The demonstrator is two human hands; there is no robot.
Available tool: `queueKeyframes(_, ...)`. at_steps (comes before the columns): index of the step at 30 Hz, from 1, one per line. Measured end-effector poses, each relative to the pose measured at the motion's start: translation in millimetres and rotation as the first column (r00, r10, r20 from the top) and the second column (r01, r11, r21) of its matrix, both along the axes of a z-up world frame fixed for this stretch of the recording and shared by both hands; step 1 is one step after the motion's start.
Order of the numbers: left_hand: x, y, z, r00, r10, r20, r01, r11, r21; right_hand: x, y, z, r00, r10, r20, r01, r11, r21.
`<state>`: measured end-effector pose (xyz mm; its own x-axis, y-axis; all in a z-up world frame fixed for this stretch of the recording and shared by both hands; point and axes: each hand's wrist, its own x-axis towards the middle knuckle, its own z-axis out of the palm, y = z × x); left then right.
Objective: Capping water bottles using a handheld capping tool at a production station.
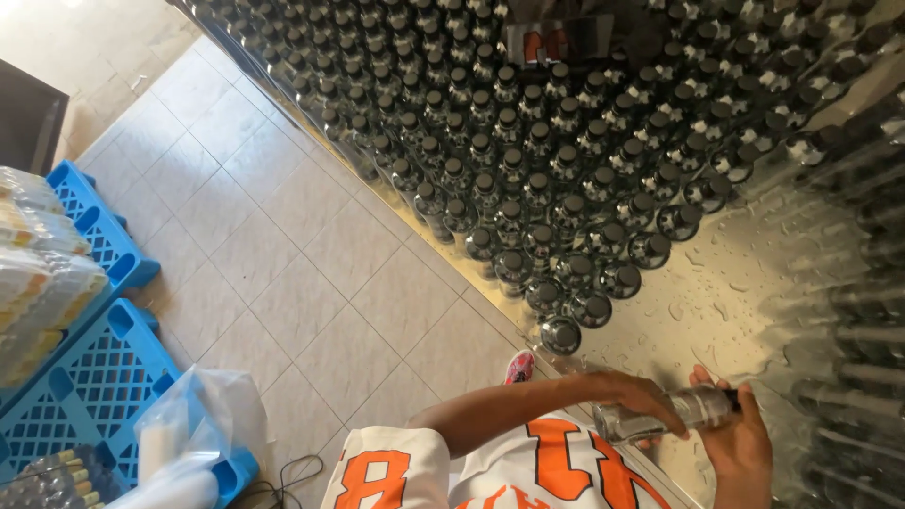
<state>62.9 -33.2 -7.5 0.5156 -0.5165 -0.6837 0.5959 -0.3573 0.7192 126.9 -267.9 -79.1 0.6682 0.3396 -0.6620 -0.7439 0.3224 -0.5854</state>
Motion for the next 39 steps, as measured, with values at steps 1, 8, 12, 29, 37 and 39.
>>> queueKeyframes(1,0,-2,-10,1.0,0.004,0.004,-0.004,1.0,0.007,0,6,-3,1.0,0.004,0.004,-0.004,1.0,0.007)
queueKeyframes(8,-20,-38,-44,0.81,-0.324,0.488,-0.102,0.742,0.663,-6,2,-32,0.996,0.014,-0.086,-0.026,0.99,-0.141)
queueKeyframes(12,-25,-14,-8,0.875,-0.054,0.48,-0.195,0.869,0.454,1,4,-1,0.971,0.163,0.174,-0.144,0.983,-0.118)
queueKeyframes(29,-25,16,33,0.723,0.384,0.574,-0.5,0.865,0.051,-4,92,143,0.629,0.699,0.34,-0.014,0.448,-0.894)
queueKeyframes(37,-51,1,-26,0.761,0.326,0.56,-0.441,0.894,0.079,72,111,103,0.358,0.789,0.499,0.419,0.342,-0.841)
queueKeyframes(39,-56,12,-24,0.795,0.348,0.497,-0.433,0.899,0.064,97,130,86,0.336,0.649,0.683,0.411,0.552,-0.726)
